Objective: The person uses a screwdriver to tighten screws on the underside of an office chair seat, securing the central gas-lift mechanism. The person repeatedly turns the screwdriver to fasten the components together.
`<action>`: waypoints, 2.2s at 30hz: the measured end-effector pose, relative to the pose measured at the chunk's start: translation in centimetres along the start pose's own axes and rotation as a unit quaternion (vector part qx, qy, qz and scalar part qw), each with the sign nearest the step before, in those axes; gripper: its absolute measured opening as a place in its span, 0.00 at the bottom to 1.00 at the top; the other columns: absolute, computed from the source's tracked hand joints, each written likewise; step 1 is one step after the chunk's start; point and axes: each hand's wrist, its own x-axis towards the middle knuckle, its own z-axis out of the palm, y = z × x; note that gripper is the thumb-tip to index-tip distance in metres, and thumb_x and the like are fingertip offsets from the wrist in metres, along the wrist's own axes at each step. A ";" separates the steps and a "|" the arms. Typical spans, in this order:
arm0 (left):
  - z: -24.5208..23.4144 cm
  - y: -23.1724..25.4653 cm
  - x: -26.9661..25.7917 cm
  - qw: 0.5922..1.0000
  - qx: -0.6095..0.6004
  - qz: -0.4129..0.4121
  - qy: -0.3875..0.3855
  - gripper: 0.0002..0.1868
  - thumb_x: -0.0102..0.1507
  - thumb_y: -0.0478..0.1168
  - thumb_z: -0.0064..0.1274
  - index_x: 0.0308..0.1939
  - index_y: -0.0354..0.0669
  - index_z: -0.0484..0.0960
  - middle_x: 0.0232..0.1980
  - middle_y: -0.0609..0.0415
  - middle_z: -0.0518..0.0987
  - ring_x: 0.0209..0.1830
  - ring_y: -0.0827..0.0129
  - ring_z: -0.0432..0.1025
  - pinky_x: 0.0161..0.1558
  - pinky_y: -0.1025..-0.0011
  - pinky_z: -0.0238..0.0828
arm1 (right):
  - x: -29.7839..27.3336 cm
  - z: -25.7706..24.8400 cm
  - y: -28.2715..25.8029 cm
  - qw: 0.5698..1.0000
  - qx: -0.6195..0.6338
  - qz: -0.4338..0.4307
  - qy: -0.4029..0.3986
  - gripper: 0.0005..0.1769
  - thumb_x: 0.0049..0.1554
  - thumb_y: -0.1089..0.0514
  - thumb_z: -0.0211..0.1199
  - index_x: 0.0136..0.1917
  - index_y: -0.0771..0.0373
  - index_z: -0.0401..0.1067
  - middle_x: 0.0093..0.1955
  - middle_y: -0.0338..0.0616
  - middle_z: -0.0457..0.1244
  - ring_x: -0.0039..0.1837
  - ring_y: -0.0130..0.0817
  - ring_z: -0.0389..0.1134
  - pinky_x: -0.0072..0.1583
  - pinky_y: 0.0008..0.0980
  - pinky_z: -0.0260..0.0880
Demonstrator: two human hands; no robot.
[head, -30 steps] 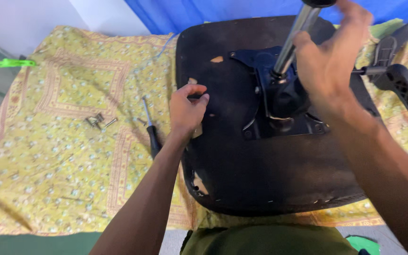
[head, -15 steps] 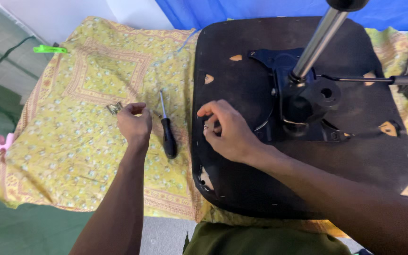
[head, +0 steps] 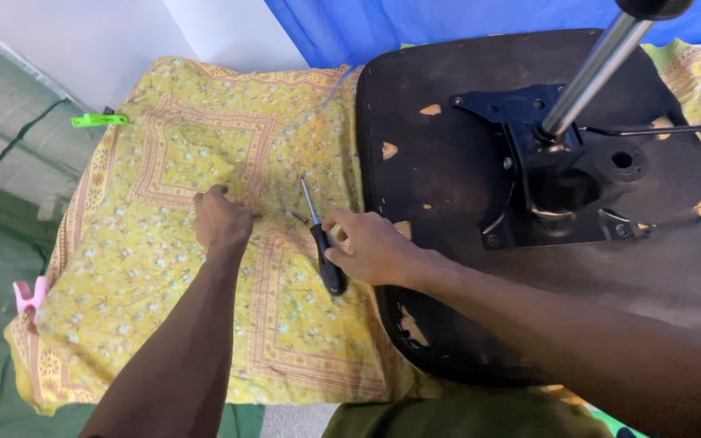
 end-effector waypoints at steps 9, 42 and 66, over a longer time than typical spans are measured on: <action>0.0 -1.1 2.4 0.994 0.042 0.019 -0.096 0.08 0.60 0.36 0.61 0.42 0.51 0.90 0.47 0.47 0.85 0.49 0.52 0.79 0.50 0.56 0.75 | 1.8 3.1 -2.6 0.978 -0.168 0.090 -0.080 0.43 0.52 0.43 0.72 0.69 0.68 0.57 0.39 0.54 0.66 0.44 0.51 0.72 0.48 0.50 0.73; 3.0 20.5 -23.0 0.816 -0.439 0.272 -0.259 0.46 0.56 0.23 0.61 0.77 0.40 0.59 0.42 0.50 0.87 0.41 0.70 0.84 0.47 0.73 0.81 | -13.0 -21.5 -4.3 0.897 -0.014 0.018 0.441 0.13 0.66 0.57 0.60 0.58 0.69 0.66 0.45 0.44 0.68 0.45 0.29 0.75 0.44 0.24 0.80; 3.9 20.6 -24.8 0.866 -0.286 0.345 -0.223 0.60 0.58 0.25 0.59 0.81 0.43 0.32 0.37 0.52 0.79 0.38 0.64 0.75 0.46 0.64 0.76 | -16.2 -22.0 -2.1 0.938 0.003 -0.021 0.345 0.16 0.64 0.57 0.60 0.61 0.68 0.66 0.49 0.45 0.69 0.51 0.32 0.75 0.50 0.29 0.81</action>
